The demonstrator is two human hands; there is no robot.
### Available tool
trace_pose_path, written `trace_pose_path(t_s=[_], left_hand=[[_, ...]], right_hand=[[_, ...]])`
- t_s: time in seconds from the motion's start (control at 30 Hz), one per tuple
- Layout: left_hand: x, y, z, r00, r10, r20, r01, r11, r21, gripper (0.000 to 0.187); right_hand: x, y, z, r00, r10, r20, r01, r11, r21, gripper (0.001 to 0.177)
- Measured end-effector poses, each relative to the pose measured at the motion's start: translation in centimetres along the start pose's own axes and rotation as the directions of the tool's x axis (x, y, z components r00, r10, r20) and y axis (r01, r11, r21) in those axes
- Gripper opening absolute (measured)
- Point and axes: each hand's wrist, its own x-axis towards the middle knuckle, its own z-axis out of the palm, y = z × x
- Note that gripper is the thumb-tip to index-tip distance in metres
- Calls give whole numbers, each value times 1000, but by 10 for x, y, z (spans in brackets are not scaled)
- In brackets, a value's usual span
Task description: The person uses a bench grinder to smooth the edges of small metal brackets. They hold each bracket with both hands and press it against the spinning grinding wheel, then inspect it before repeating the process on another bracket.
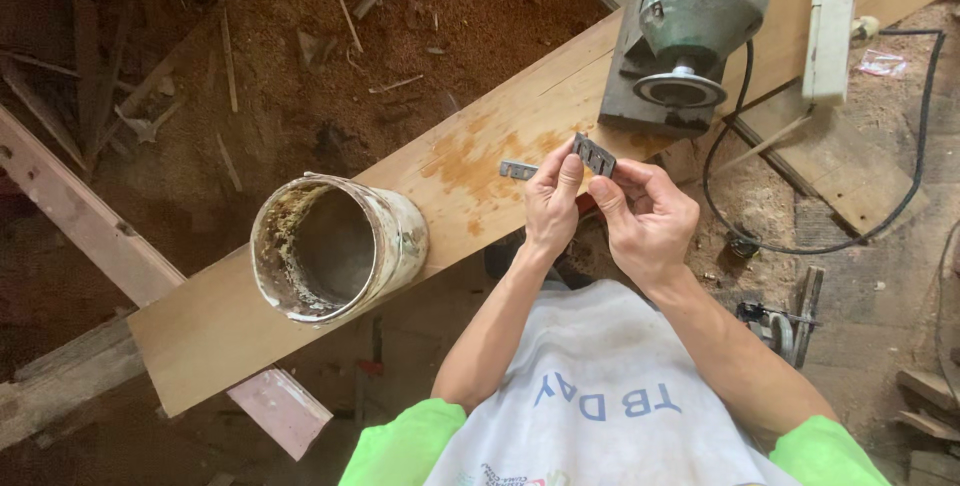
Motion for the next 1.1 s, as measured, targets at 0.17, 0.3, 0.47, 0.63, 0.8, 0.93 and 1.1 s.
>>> trace_pose_path(t_s=[0.17,0.3,0.47,0.63,0.8,0.93,1.1], left_hand=[[-3,0,2,999,-46,6,46,998,-36,47],[-2,2,4,1000,-29,10,29,1000,-4,47],[-2,3,6,998,-46,41,47,999,-27,46],[8,7,-2,997,16,82,-11,998,-66,41],[9,12,-18,990,-16,140,42,982,-187,40],[6,0,-20,985,-1,171,21,994,-112,39],[5,-7,-18,981,-71,183,97,986,-135,40]], right_hand=[[-1,2,-1,1000,-23,0,23,1000,-5,27],[-3,1,-4,999,-33,-7,33,999,-1,26],[-1,-6,-4,999,-35,-7,35,999,-12,26],[5,-14,-16,944,-318,89,329,884,-332,18],[15,-5,-36,891,-426,158,453,803,-386,15],[10,17,-50,891,-435,128,448,798,-403,16],[5,31,-57,917,-391,81,392,844,-366,17]])
